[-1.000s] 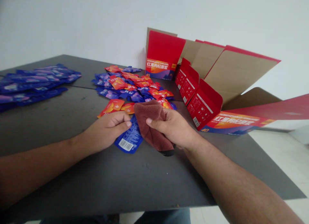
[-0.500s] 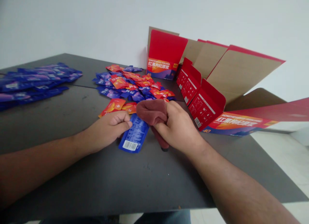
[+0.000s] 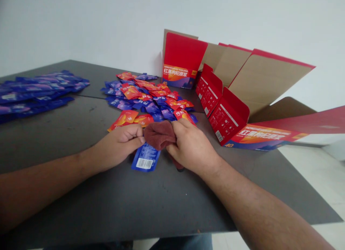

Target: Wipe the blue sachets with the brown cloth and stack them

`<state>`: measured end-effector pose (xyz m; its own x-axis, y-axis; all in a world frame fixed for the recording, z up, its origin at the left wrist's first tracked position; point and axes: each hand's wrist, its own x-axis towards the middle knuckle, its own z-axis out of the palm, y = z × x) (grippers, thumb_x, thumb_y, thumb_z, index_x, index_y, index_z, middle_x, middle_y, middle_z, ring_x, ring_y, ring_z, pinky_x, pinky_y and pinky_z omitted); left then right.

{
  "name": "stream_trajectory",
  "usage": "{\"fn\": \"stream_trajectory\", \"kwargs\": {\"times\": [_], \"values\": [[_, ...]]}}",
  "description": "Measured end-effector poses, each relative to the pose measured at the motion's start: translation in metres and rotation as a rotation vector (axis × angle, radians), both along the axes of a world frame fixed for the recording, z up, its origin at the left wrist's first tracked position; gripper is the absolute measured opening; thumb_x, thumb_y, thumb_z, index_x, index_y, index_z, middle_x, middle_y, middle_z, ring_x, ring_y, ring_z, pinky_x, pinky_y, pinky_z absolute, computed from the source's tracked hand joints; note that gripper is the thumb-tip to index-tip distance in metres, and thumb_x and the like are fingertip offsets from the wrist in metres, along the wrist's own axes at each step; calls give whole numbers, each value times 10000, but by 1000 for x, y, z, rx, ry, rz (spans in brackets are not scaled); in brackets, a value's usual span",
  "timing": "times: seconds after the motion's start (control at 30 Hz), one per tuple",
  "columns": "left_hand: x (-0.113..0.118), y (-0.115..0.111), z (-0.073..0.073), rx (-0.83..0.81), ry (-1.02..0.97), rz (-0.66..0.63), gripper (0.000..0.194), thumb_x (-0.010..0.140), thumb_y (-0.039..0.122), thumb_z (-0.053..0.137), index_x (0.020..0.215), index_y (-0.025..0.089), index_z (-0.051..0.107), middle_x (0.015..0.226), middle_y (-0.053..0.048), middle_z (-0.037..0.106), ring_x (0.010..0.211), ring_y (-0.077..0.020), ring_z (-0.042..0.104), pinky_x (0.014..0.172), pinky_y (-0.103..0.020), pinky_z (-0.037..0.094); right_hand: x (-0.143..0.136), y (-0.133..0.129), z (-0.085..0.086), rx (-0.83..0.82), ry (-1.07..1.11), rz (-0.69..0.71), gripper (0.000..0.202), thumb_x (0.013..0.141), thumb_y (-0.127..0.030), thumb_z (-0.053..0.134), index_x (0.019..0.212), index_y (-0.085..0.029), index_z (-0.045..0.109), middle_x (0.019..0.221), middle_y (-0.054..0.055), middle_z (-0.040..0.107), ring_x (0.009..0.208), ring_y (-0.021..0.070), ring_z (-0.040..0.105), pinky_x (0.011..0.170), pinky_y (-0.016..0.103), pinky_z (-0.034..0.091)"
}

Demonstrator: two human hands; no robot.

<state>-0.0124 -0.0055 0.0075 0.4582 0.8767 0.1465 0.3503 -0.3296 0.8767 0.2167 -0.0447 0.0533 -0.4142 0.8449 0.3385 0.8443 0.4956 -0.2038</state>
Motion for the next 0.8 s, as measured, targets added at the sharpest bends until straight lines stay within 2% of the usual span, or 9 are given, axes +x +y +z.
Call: {"fn": "stream_trajectory", "kwargs": {"times": [0.1,0.13,0.27,0.33,0.5,0.53,0.57,0.7,0.8], "values": [[0,0,1,11,24,5,199,910,262,547,728,193,506,669,36,522,629,-122,474,563,-237,360,-2,-3,1,-120,-64,149,131,780,-151,603,879,-210,540,906,37,591,807,197,570,711,319,459],[0,0,1,6,17,-4,201,913,262,543,728,193,502,673,36,516,634,-122,473,566,-238,360,-2,-3,1,-127,-71,160,132,776,-148,603,870,-211,536,902,35,589,802,195,568,704,317,457],[0,0,1,0,-16,-47,226,928,298,545,734,192,500,700,29,522,651,-126,485,589,-245,380,0,2,0,-12,15,-34,122,804,-195,618,905,-207,551,900,51,595,821,218,578,726,348,466],[0,-1,1,8,-12,-58,219,930,304,547,745,191,512,713,24,535,656,-130,493,594,-247,384,1,2,-1,-3,44,-56,125,810,-208,625,912,-207,554,903,50,598,828,219,583,736,352,468],[-1,0,3,21,-3,-26,193,924,274,534,749,193,524,705,26,528,656,-130,472,584,-242,361,-5,-7,-2,-181,-57,219,161,755,-132,613,865,-213,528,898,25,583,827,189,572,717,304,456],[-1,1,4,20,0,-22,194,924,266,531,744,194,515,692,31,512,643,-126,460,576,-240,354,-6,-8,-2,-187,-68,237,165,752,-128,611,865,-214,528,902,24,584,831,189,571,719,302,456],[-1,1,4,7,-3,-24,196,928,265,526,745,196,510,684,34,504,630,-122,453,568,-239,351,-6,-8,-1,-169,-67,217,163,755,-131,608,871,-215,530,906,27,585,836,193,571,724,307,455],[0,-1,3,-91,-41,-45,226,949,313,526,756,201,488,669,41,507,591,-113,455,536,-234,351,-1,0,-2,-18,41,-9,126,803,-176,605,913,-208,554,923,55,601,847,222,580,745,344,461],[0,-2,3,-103,-50,-41,235,954,329,525,761,202,484,659,46,494,575,-108,440,526,-231,341,0,1,-4,-48,71,4,137,800,-172,609,922,-209,560,923,50,606,850,217,584,760,342,470]]}}
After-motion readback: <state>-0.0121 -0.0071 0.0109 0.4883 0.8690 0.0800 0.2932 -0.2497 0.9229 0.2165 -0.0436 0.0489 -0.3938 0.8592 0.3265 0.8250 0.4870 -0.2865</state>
